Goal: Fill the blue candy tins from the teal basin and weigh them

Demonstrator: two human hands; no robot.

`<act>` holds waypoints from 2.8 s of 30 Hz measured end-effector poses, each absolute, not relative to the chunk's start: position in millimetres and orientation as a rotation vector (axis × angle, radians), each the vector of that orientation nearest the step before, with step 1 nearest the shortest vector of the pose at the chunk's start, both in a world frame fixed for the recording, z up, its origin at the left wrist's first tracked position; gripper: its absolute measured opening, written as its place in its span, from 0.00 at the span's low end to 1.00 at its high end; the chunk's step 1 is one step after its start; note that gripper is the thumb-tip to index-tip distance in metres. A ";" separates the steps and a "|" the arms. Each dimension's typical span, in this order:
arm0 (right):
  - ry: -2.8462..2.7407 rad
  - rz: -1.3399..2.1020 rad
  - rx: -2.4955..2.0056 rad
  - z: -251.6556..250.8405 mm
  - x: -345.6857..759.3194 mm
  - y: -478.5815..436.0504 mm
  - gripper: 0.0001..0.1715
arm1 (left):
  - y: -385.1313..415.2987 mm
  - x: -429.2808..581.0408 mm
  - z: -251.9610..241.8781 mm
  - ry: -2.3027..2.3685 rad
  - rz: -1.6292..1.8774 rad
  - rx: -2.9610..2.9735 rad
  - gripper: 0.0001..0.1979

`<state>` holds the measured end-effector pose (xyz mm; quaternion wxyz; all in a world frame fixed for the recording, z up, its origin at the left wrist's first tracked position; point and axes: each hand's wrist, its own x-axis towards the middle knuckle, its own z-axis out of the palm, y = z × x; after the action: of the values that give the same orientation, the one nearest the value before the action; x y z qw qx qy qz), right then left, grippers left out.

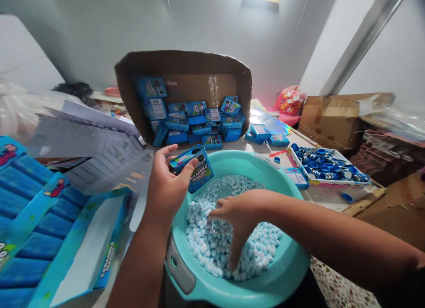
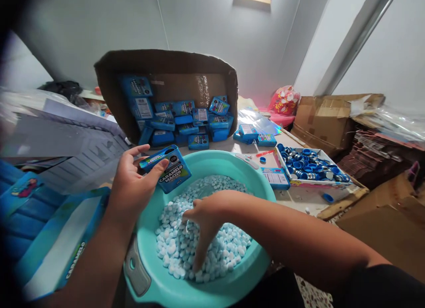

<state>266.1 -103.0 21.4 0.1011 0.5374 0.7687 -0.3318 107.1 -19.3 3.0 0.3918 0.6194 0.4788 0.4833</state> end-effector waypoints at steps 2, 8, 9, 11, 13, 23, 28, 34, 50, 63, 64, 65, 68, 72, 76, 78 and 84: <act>2.262 -0.982 1.551 23.0 266.6 -101.7 0.61 | -19.0 107.1 2.4 1.227 1.216 1.592 0.32; 2.243 -1.017 1.462 23.7 264.9 -99.4 0.55 | -19.6 106.8 1.2 1.225 1.182 1.623 0.33; 2.240 -1.037 1.474 22.7 264.5 -99.5 0.55 | -19.9 106.6 1.2 1.223 1.181 1.635 0.33; 2.236 -1.082 1.527 20.4 263.7 -99.8 0.53 | -20.9 106.3 1.5 1.217 1.177 1.661 0.33; 2.235 -1.120 1.579 18.8 262.9 -100.3 0.49 | -22.3 106.1 2.5 1.219 1.151 1.689 0.33; 2.085 -1.200 1.406 9.6 254.5 -96.3 0.22 | -23.5 107.1 2.1 1.161 0.960 1.747 0.35; 2.060 -1.317 1.307 1.8 250.6 -92.4 0.23 | -25.9 105.2 6.2 1.255 0.852 1.899 0.34; 2.210 -1.141 1.313 10.4 250.0 -93.9 0.21 | -26.6 104.7 6.0 1.172 0.784 1.933 0.30; 2.379 -2.027 1.504 58.9 281.3 -92.9 0.12 | -24.6 103.5 12.1 1.083 0.582 1.980 0.26; 2.313 -2.823 2.579 38.3 273.0 -74.3 0.10 | -34.7 102.5 17.4 0.708 0.374 1.982 0.14; 2.298 -2.829 2.624 37.5 272.7 -74.1 0.10 | -35.7 102.2 17.3 0.682 0.371 1.958 0.14; 2.281 -2.828 2.660 37.0 272.1 -74.1 0.10 | -36.5 102.1 17.1 0.656 0.368 1.935 0.14; 2.256 -2.822 2.696 36.1 269.4 -74.2 0.11 | -37.6 102.9 16.4 0.604 0.377 1.897 0.14; 2.232 -2.830 2.703 34.9 266.9 -73.2 0.12 | -37.6 104.1 16.5 0.628 0.414 1.949 0.14; 2.329 -2.738 2.720 34.0 266.3 -73.7 0.12 | -37.0 103.6 16.2 0.622 0.436 1.970 0.15; 2.378 -2.703 2.702 33.8 266.0 -74.4 0.11 | -36.5 103.2 15.8 0.614 0.447 1.971 0.15; 2.366 -2.679 2.702 35.6 265.6 -76.1 0.09 | -36.5 103.4 16.8 0.635 0.481 1.969 0.17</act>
<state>265.6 -76.1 35.6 -0.6206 0.4729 0.4140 -0.4689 103.4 -36.5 16.8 0.4872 0.8096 0.2611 0.1977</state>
